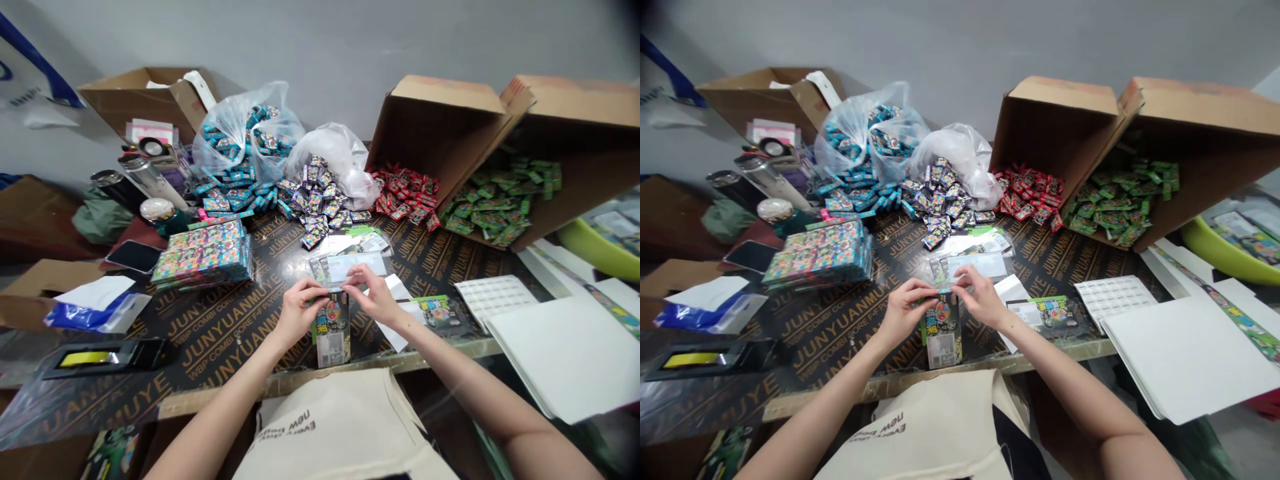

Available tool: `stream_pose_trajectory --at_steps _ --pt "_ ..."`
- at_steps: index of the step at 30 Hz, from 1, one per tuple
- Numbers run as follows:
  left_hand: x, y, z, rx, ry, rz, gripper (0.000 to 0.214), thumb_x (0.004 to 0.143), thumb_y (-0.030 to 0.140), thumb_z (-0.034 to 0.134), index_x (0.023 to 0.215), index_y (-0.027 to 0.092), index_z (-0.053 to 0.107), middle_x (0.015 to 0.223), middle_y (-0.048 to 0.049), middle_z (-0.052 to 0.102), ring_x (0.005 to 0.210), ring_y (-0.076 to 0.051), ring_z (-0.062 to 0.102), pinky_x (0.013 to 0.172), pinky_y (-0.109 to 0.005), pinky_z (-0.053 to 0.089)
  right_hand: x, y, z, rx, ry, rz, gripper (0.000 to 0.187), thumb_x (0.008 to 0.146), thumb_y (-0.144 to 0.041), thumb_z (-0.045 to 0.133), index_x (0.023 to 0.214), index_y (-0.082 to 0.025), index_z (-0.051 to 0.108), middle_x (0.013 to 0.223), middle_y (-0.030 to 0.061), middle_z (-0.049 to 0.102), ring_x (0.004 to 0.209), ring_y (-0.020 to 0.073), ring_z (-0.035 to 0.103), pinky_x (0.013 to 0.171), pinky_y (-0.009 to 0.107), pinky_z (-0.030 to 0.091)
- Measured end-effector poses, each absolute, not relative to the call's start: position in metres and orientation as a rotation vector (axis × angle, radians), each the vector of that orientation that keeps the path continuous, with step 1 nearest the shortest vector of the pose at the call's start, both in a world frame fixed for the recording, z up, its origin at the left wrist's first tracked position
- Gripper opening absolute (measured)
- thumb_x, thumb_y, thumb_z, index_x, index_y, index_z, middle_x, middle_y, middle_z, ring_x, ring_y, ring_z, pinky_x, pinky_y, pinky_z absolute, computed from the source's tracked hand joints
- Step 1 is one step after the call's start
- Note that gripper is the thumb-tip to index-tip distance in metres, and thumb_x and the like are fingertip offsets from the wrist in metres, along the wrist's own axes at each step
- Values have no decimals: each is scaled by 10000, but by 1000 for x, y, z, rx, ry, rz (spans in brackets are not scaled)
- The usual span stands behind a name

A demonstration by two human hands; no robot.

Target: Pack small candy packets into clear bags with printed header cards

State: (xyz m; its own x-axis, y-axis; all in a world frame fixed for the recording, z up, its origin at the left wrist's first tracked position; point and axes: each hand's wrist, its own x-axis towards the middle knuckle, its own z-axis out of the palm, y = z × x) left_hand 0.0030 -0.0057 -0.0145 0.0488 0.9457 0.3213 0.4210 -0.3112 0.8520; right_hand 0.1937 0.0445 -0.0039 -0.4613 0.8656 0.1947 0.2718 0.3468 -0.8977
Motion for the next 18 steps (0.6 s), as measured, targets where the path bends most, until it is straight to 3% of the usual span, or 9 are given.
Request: stream_pose_trajectory --at_steps 3,6,11,18 --pt "2 -6 -11 1824 1363 1209 128 754 197 604 844 210 694 811 -44 603 766 -157 568 706 -298 465 195 56 10 -991 -1982 1006 195 820 -270 497 1008 -221 482 968 55 577 922 178 548 786 315 428" --pt "2 -6 -9 1784 1371 1200 113 728 180 624 810 202 698 787 -42 618 743 -156 577 688 -296 468 188 69 23 -969 -1956 1067 143 789 -307 536 887 -203 534 1038 63 539 1008 193 488 793 307 417" --pt "2 -4 -18 1533 1373 1261 72 644 201 687 697 159 662 768 -51 658 738 -172 615 672 -296 487 169 75 27 -885 -1934 1620 240 722 -384 616 680 -168 519 753 13 568 757 149 529 662 260 422" --pt "3 -7 -16 1536 1382 1274 56 633 163 644 652 139 597 775 -56 651 726 -157 617 623 -247 481 161 69 13 -940 -1921 1790 303 675 -415 650 649 -149 508 556 -50 469 516 74 412 480 196 316"
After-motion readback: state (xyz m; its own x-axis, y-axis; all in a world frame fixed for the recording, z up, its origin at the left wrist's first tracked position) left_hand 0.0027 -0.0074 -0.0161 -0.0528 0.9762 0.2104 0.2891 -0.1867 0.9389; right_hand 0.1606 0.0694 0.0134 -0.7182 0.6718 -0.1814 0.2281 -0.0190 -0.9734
